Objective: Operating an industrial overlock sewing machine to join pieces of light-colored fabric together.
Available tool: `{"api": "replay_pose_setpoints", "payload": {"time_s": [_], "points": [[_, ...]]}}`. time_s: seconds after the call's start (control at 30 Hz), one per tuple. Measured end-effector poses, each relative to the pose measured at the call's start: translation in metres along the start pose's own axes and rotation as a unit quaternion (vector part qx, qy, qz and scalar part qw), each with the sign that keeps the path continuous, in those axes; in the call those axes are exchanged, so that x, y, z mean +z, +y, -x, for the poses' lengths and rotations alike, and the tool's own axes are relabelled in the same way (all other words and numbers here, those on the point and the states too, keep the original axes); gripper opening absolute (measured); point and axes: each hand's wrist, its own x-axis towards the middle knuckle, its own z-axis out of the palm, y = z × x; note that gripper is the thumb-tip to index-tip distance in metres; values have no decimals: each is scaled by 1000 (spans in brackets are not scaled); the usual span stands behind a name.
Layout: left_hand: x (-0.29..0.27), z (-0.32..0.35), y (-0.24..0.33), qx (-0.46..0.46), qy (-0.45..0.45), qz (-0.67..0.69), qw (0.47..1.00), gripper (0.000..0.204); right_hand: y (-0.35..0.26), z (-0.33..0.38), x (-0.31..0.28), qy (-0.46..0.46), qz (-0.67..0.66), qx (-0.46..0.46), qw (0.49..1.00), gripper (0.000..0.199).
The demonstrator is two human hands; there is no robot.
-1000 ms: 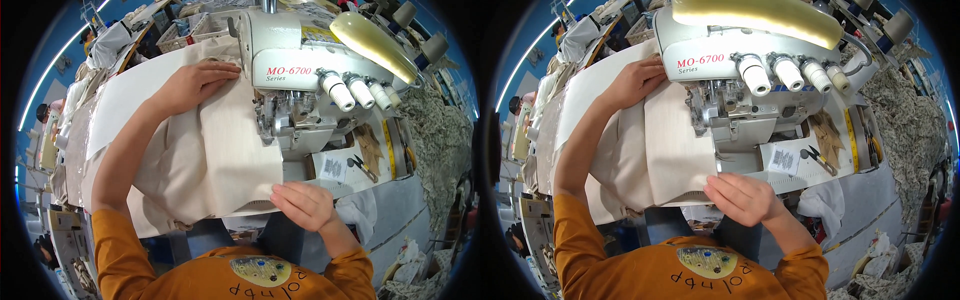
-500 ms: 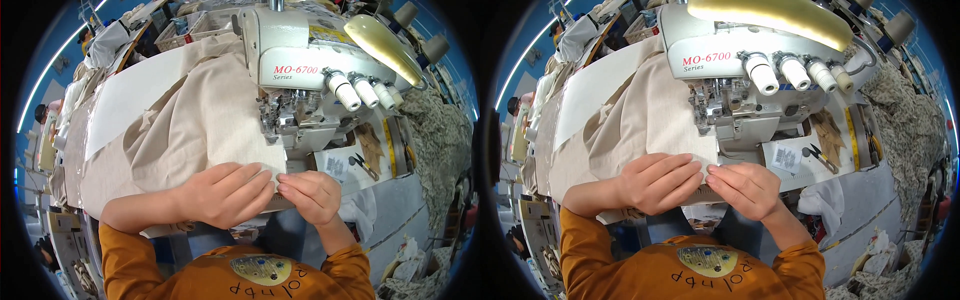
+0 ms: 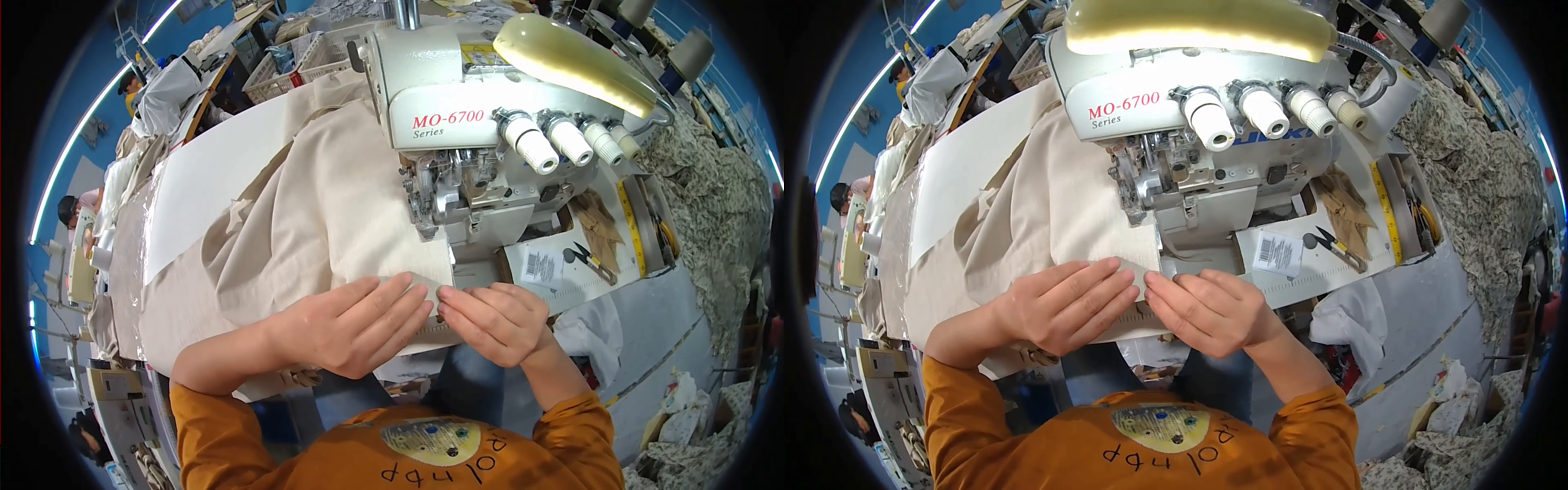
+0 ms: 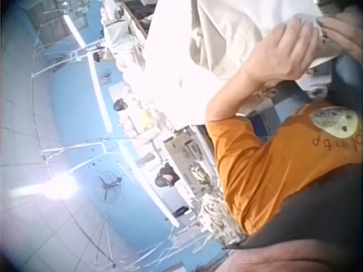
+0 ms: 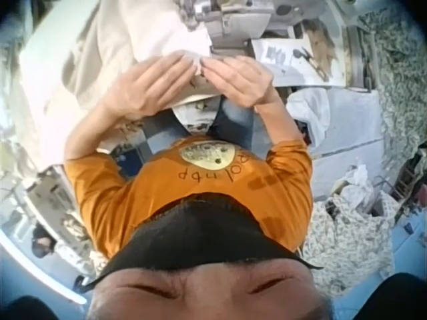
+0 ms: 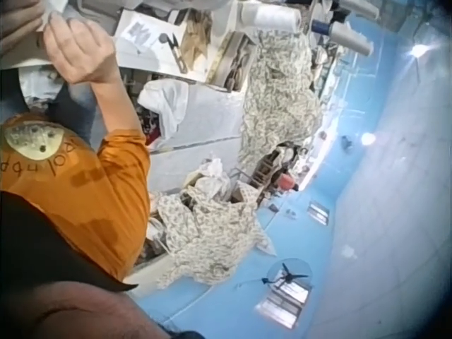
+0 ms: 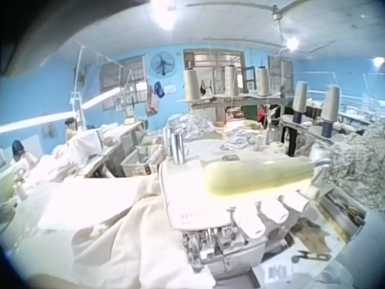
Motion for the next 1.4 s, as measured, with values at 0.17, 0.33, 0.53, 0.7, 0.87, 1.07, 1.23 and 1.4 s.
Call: {"api": "replay_pose_setpoints", "payload": {"time_s": [0.17,0.33,0.53,0.7,0.87,1.07,1.23,1.4], "points": [[-1,-5,-8,-33,-8,-5,999,25,9,-8,4,12,26,-2,1000,13],[-2,-10,-24,-86,-39,21,995,29,21,-19,10,21,49,14,998,14],[1,-15,-45,-135,-75,45,987,31,20,-20,7,6,65,67,996,17],[6,-15,-54,-217,-80,34,972,30,13,-6,1,21,80,111,990,19],[0,-7,-50,-268,-60,84,958,32,10,26,-12,2,119,186,975,20],[-34,59,-47,-426,-30,52,902,56,9,69,-35,-30,189,320,928,22],[-44,124,-50,-672,-136,69,725,77,13,81,-44,-81,188,332,921,27],[-35,147,-77,-648,-239,208,693,42,16,80,-41,-146,136,397,896,23]]}}
